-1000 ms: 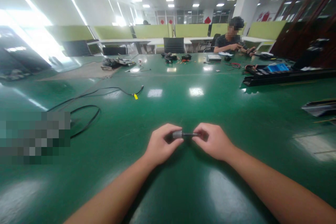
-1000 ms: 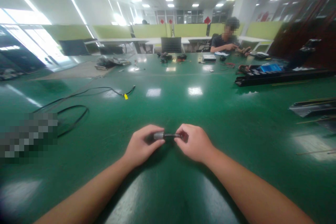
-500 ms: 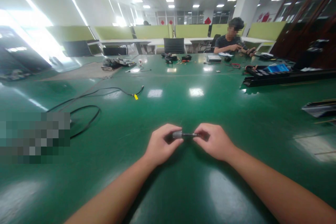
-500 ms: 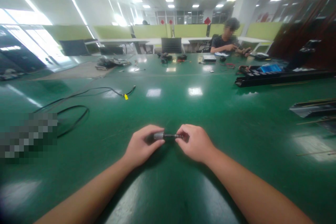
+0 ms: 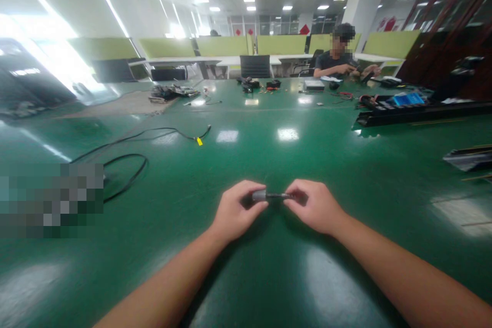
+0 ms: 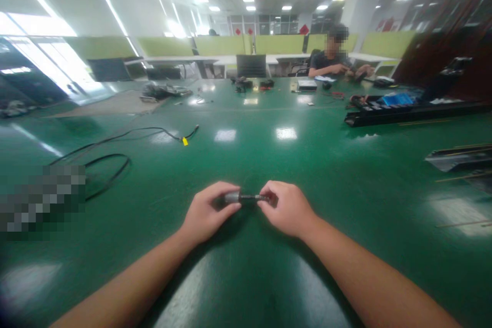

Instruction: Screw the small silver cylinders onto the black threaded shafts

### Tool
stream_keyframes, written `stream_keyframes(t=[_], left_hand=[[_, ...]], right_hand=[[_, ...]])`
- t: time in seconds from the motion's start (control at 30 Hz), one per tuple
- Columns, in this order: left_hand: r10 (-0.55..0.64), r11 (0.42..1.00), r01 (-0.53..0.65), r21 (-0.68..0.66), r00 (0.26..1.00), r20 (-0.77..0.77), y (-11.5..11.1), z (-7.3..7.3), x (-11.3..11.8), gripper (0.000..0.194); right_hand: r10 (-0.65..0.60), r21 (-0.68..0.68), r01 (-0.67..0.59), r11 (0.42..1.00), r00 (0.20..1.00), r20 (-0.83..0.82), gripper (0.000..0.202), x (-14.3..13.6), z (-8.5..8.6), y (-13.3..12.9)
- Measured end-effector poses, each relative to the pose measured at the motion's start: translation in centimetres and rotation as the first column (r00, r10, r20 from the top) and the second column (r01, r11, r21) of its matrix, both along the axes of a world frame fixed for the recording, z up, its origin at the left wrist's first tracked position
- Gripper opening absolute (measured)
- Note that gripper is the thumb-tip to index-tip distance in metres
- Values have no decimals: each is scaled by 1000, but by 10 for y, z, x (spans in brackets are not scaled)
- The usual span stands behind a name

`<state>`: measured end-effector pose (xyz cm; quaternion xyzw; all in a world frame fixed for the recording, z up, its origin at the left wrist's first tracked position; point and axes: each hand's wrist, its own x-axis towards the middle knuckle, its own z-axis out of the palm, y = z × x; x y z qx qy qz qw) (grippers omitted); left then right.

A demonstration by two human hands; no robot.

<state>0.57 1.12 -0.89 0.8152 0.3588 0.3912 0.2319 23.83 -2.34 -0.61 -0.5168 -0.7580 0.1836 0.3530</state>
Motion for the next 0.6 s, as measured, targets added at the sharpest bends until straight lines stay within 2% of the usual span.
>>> stream_keyframes(t=[0.6], left_hand=[[-1,1000,1,-3,1000,11,1,-1,0,25]], right_hand=[[6,14,-6,1000,1000,8,4,2,1,0]])
